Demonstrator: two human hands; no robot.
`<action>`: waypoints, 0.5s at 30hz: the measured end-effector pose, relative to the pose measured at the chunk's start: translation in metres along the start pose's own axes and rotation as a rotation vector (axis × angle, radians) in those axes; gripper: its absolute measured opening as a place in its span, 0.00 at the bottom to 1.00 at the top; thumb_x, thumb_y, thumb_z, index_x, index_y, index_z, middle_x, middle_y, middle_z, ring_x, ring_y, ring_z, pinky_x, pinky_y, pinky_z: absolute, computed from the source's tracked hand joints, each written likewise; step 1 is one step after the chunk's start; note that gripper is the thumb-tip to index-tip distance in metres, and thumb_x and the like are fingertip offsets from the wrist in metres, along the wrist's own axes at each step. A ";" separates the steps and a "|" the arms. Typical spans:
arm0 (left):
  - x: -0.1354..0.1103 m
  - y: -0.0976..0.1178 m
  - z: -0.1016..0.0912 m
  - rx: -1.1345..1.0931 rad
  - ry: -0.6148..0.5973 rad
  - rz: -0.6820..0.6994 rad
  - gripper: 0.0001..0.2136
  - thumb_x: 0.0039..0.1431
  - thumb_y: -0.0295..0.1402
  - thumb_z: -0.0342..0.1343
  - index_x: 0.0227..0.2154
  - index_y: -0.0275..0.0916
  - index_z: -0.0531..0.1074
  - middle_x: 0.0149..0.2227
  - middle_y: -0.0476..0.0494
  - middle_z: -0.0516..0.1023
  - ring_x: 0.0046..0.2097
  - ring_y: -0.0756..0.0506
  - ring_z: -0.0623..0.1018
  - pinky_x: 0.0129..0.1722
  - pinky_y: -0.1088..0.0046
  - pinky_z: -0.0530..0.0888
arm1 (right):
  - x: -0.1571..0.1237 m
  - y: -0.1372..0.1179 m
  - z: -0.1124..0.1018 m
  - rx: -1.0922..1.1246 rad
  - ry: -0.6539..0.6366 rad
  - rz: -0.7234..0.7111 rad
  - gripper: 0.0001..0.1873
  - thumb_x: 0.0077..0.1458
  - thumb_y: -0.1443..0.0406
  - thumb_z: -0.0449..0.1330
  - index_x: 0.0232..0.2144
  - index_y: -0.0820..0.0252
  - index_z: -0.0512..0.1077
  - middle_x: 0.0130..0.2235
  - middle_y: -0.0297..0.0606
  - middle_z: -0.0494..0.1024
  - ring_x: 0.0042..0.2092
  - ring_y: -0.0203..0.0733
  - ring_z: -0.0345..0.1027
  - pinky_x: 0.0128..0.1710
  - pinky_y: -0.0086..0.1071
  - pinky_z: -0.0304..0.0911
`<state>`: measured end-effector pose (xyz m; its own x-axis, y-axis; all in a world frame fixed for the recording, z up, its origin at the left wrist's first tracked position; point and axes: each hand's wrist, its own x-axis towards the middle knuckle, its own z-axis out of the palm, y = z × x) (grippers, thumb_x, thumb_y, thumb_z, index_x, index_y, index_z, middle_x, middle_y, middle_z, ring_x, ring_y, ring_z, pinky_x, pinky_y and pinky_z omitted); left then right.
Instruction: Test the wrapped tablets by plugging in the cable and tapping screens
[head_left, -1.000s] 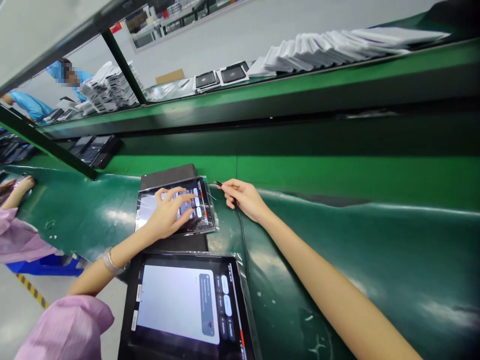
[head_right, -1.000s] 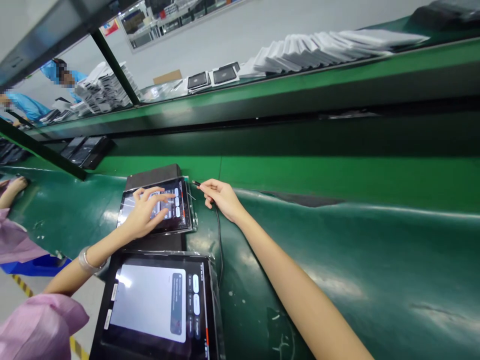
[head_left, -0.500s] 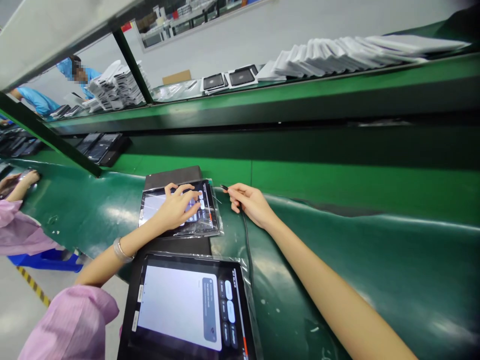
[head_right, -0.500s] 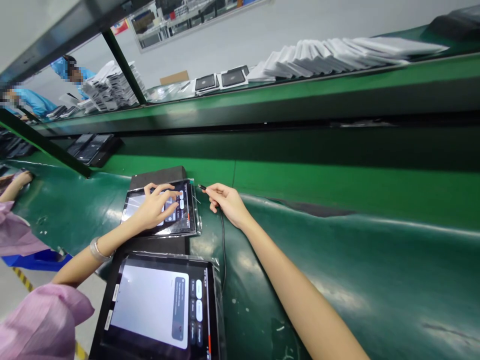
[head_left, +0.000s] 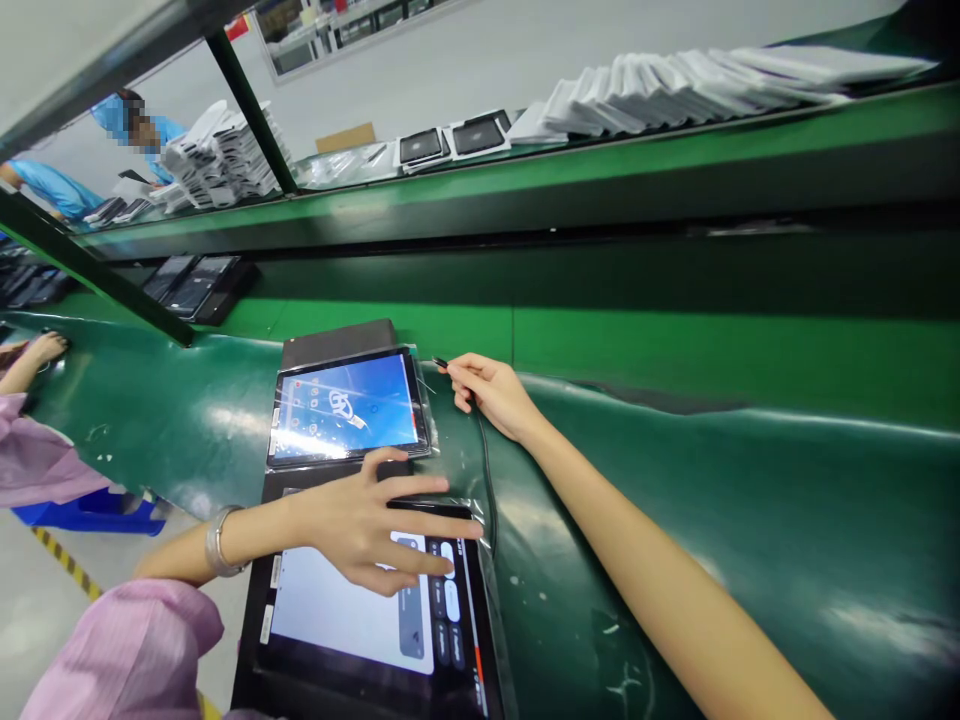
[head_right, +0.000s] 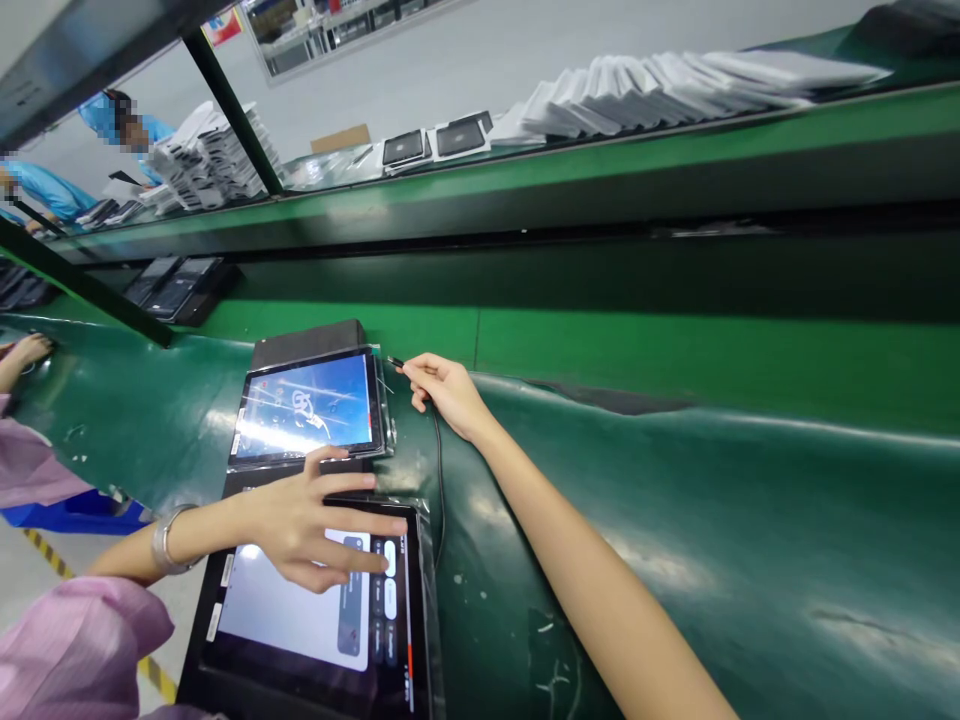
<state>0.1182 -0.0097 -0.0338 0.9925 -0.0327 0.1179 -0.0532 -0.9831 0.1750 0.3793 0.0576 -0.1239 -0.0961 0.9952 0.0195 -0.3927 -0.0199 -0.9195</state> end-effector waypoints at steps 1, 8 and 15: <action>0.000 0.001 0.004 0.011 0.023 0.012 0.16 0.62 0.40 0.58 0.52 0.58 0.76 0.67 0.57 0.68 0.70 0.35 0.63 0.70 0.45 0.54 | 0.000 0.000 0.000 -0.004 0.000 0.000 0.23 0.51 0.49 0.74 0.33 0.63 0.76 0.24 0.29 0.64 0.22 0.31 0.58 0.20 0.28 0.53; 0.002 -0.002 0.017 0.106 0.074 0.027 0.13 0.63 0.39 0.57 0.50 0.51 0.77 0.71 0.52 0.61 0.72 0.35 0.58 0.70 0.43 0.54 | 0.000 0.000 -0.001 -0.076 0.012 -0.005 0.25 0.52 0.46 0.72 0.33 0.62 0.75 0.26 0.30 0.64 0.22 0.32 0.58 0.21 0.30 0.54; 0.000 0.004 0.027 0.158 0.112 0.032 0.11 0.63 0.42 0.58 0.47 0.52 0.78 0.71 0.54 0.62 0.73 0.33 0.57 0.69 0.41 0.54 | 0.000 0.005 0.006 -0.387 0.086 -0.051 0.25 0.55 0.43 0.67 0.33 0.60 0.78 0.21 0.32 0.66 0.20 0.35 0.55 0.21 0.32 0.49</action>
<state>0.1213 -0.0188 -0.0594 0.9716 -0.0529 0.2307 -0.0578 -0.9982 0.0145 0.3723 0.0574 -0.1263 -0.0023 0.9987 0.0515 -0.0203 0.0515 -0.9985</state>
